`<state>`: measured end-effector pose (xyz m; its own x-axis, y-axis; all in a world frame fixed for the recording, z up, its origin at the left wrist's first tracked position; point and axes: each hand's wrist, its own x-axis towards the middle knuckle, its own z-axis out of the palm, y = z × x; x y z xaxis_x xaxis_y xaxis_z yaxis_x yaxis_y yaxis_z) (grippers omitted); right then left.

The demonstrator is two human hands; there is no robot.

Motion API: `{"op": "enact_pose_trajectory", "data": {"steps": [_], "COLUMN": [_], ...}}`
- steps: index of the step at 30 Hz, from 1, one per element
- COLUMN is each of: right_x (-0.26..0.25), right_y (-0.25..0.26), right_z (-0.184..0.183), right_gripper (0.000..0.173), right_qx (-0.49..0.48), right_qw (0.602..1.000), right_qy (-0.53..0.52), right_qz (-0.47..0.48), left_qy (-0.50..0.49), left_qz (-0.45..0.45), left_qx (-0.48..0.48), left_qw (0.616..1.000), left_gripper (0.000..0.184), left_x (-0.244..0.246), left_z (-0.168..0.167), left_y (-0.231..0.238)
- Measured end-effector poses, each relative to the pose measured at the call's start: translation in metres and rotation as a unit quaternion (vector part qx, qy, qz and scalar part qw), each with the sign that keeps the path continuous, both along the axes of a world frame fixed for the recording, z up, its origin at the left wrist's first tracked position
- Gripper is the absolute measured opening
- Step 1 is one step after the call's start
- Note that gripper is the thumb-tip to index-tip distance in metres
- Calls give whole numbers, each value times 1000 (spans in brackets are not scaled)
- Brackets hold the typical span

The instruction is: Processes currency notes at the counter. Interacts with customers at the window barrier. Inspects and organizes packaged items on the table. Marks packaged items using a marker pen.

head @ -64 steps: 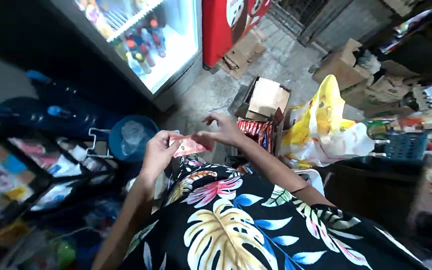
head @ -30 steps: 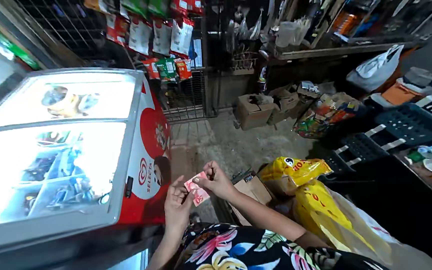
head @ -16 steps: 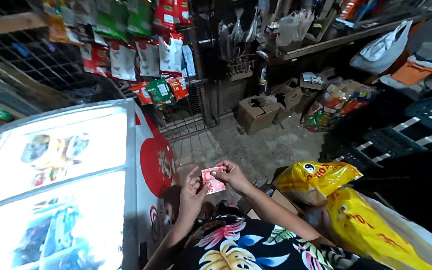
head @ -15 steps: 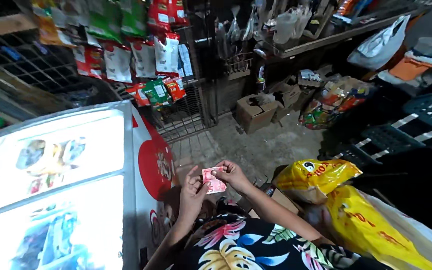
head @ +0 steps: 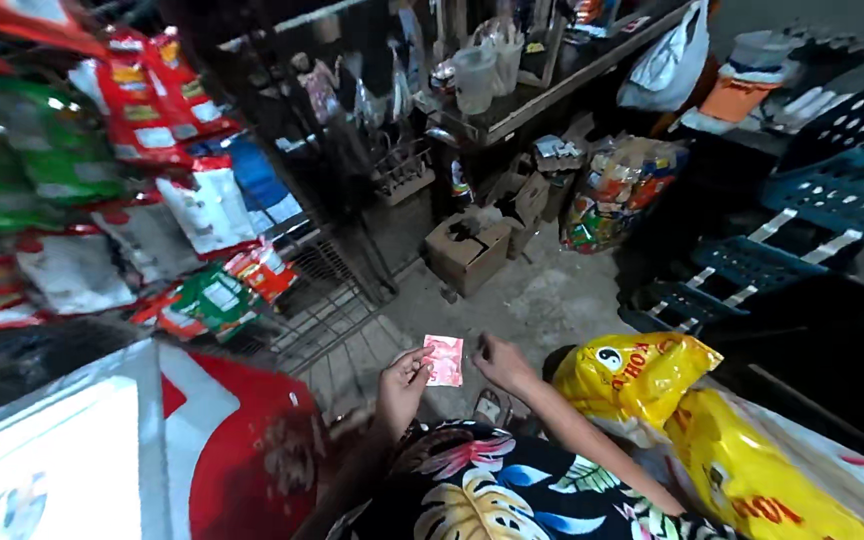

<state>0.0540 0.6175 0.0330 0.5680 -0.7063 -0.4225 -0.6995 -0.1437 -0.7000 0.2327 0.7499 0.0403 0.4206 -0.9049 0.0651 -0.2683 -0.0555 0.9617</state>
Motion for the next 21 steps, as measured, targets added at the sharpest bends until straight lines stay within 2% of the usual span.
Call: {"op": "enact_pose_trajectory", "data": {"steps": [2,3,6,9,11,16,21], "right_x": [-18,-31,-59,-70,-72,-81,-89], "right_y": [-47,-69,-123,-156,-174,-236,-316], "right_z": [12,14,15,25,28,14,8], "right_gripper": [36,31,32,30,25,16,17], "right_qx": [6,-11,-62,-26,-26,-116,-87], "right_qw": [1000,1000,983,941,915,894,882], "right_qy": [18,-14,-157,-298,-360,-378,-397], "right_qz": [-16,-19,-67,-156,-178,-209,-238], "left_qy": [-6,-12,-42,-47,-37,-3,20], "left_qz": [-21,-39,-91,-136,-177,-269,-350], "left_qx": [35,41,42,41,45,-1,-43], "left_qw": [999,998,994,989,982,963,936], "left_gripper": [29,29,30,30,30,30,31], "left_x": [-1,-5,-15,-30,-39,-57,-69], "left_z": [4,5,10,11,12,8,7], "left_y": [-51,-76,-145,-203,-239,-333,-437]}}
